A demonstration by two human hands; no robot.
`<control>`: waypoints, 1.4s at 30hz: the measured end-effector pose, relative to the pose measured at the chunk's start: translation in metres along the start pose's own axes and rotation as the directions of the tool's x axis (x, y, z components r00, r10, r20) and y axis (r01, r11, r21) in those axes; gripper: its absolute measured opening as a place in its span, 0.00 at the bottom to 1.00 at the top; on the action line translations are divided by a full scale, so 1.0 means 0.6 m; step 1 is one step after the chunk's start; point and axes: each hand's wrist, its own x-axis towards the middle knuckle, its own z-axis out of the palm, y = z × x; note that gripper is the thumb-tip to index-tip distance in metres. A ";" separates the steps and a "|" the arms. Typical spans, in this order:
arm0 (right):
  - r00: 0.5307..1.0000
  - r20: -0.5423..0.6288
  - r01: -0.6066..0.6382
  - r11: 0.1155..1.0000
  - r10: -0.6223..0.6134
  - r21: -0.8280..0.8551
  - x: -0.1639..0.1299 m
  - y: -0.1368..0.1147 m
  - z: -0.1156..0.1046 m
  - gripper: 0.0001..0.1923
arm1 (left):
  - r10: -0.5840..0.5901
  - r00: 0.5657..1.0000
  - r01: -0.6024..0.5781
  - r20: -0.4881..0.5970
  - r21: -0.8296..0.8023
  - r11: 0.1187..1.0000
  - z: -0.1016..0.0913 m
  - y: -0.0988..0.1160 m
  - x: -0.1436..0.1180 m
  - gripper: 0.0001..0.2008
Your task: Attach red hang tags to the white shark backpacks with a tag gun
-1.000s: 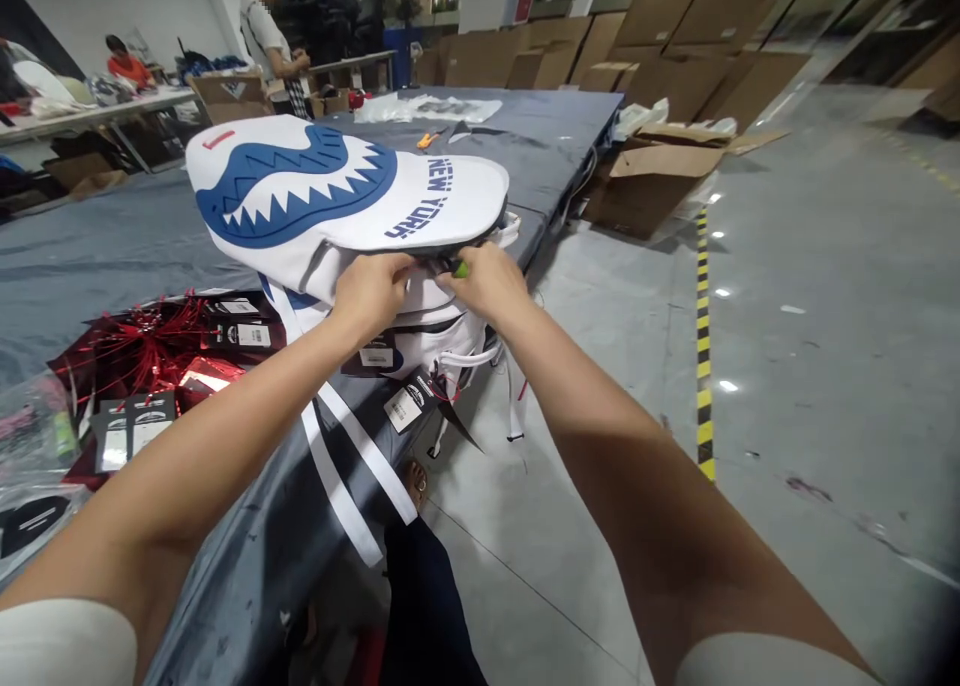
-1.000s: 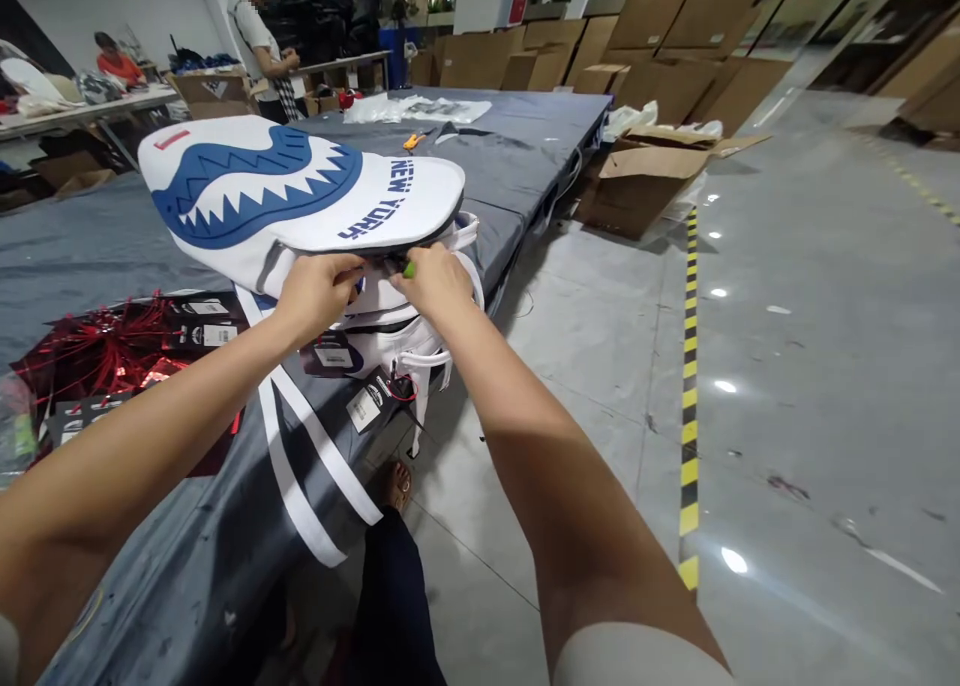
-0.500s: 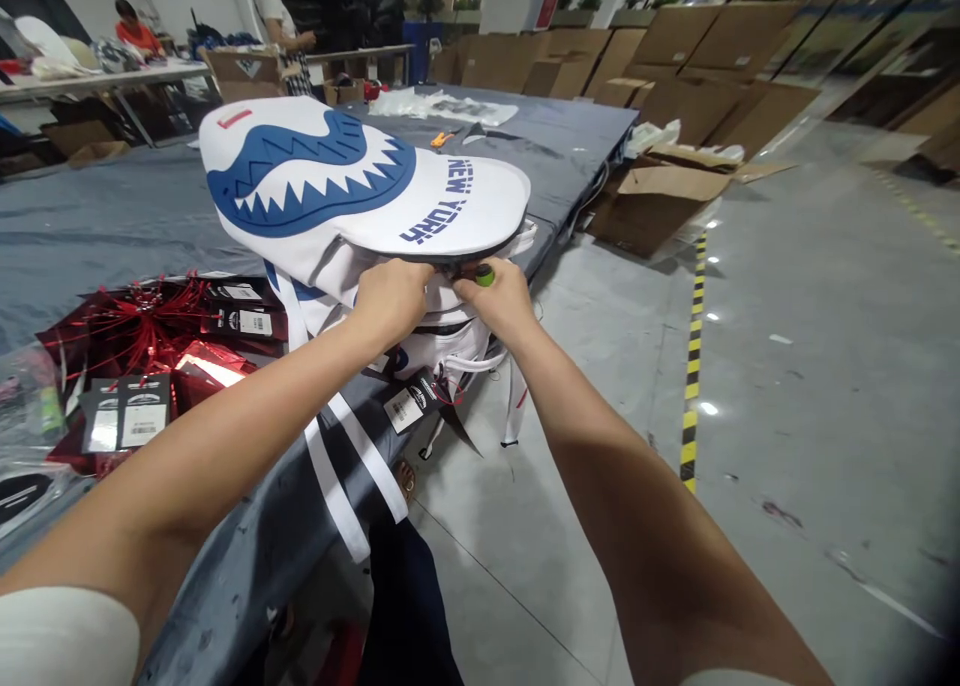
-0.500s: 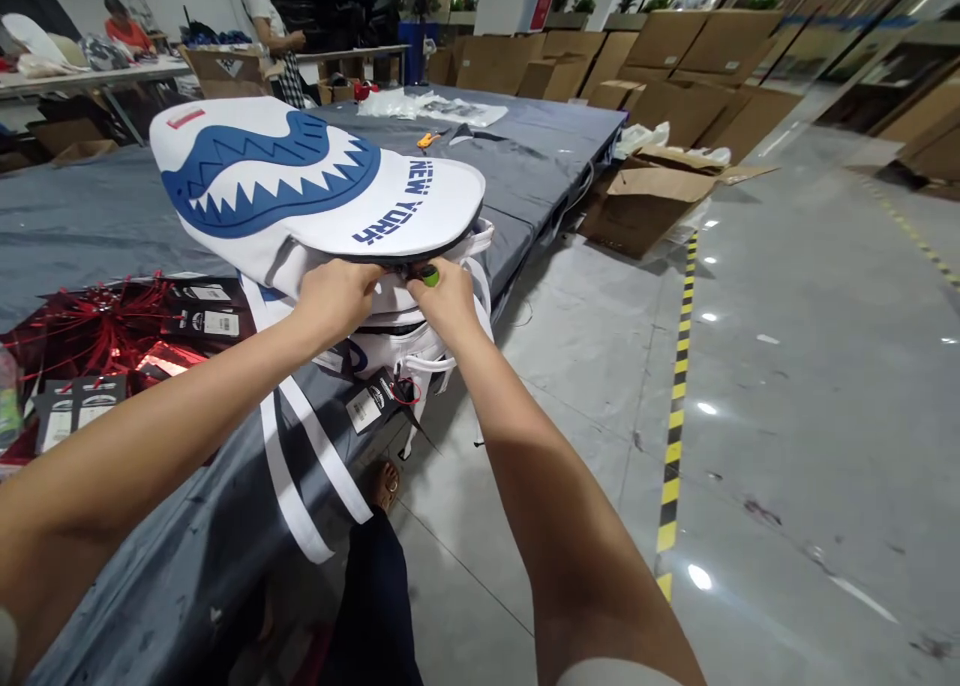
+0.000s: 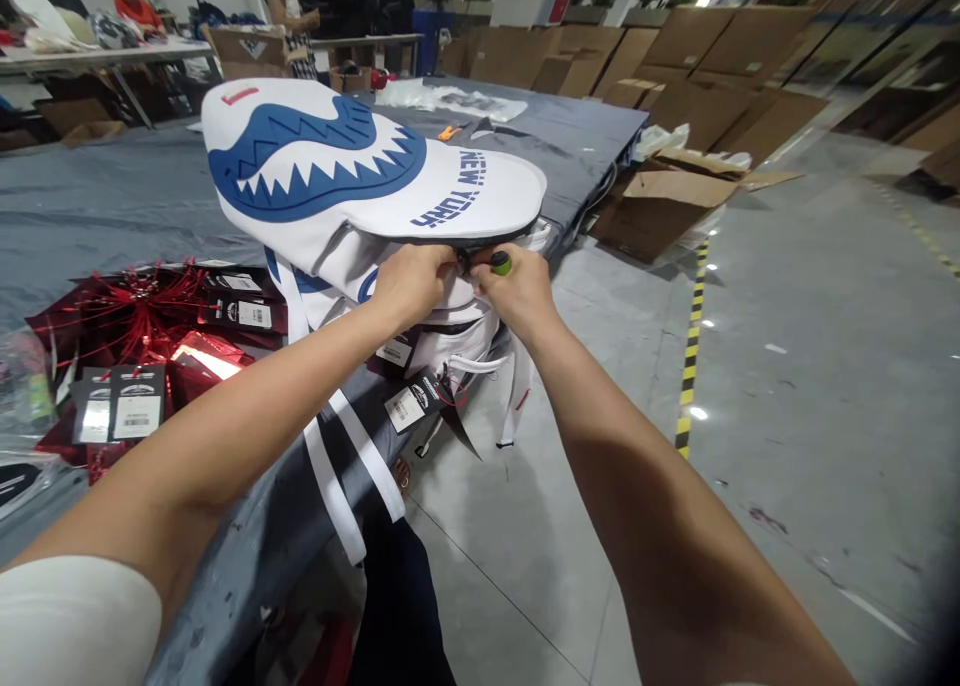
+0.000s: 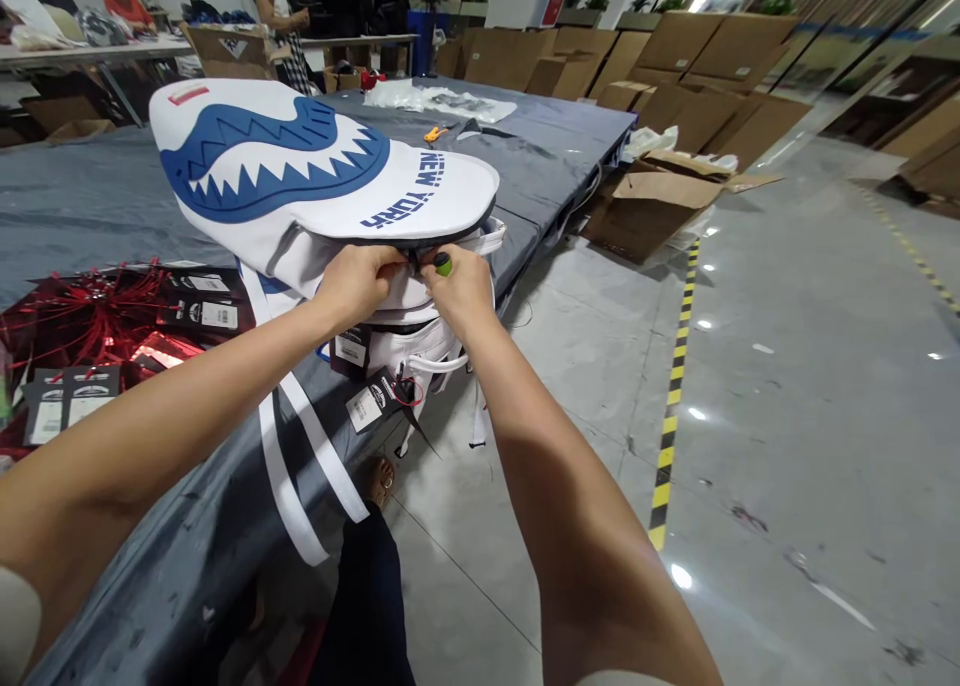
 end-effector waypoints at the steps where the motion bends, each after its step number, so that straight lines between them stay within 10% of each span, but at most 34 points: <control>1: 1.000 -0.015 0.011 1.000 -0.011 -0.002 -0.001 0.001 -0.002 0.05 | 0.008 1.000 -0.007 0.016 -0.022 1.000 -0.004 0.000 0.000 0.16; 9: 0.969 -0.246 0.065 0.974 -0.011 0.215 -0.034 0.001 -0.027 0.04 | 0.195 0.879 0.151 0.436 -0.641 0.753 -0.049 -0.035 -0.025 0.30; 18: 0.971 -0.239 0.142 0.860 -0.025 0.490 -0.054 -0.016 -0.010 0.06 | -0.037 0.994 -0.060 -0.102 -0.799 0.598 0.016 -0.053 -0.056 0.17; 22: 0.959 -0.268 0.224 0.829 -0.093 0.513 -0.046 -0.013 -0.011 0.10 | 0.092 0.968 -0.234 -0.235 -0.700 0.675 0.030 -0.050 -0.061 0.07; 27: 0.948 -0.267 0.287 0.828 -0.173 0.482 -0.028 -0.017 -0.011 0.16 | 0.428 0.825 -0.544 -0.369 -0.313 0.779 0.029 -0.045 -0.046 0.05; 34: 0.938 -0.105 0.346 0.856 -0.331 0.385 -0.046 -0.029 -0.008 0.08 | 0.138 0.875 -0.373 -0.464 -0.465 0.803 0.035 -0.049 -0.024 0.04; 42: 0.961 -0.035 0.267 0.894 -0.273 0.359 -0.060 -0.019 -0.020 0.05 | 0.150 0.835 -0.365 -0.529 -0.330 0.871 0.032 -0.046 -0.050 0.05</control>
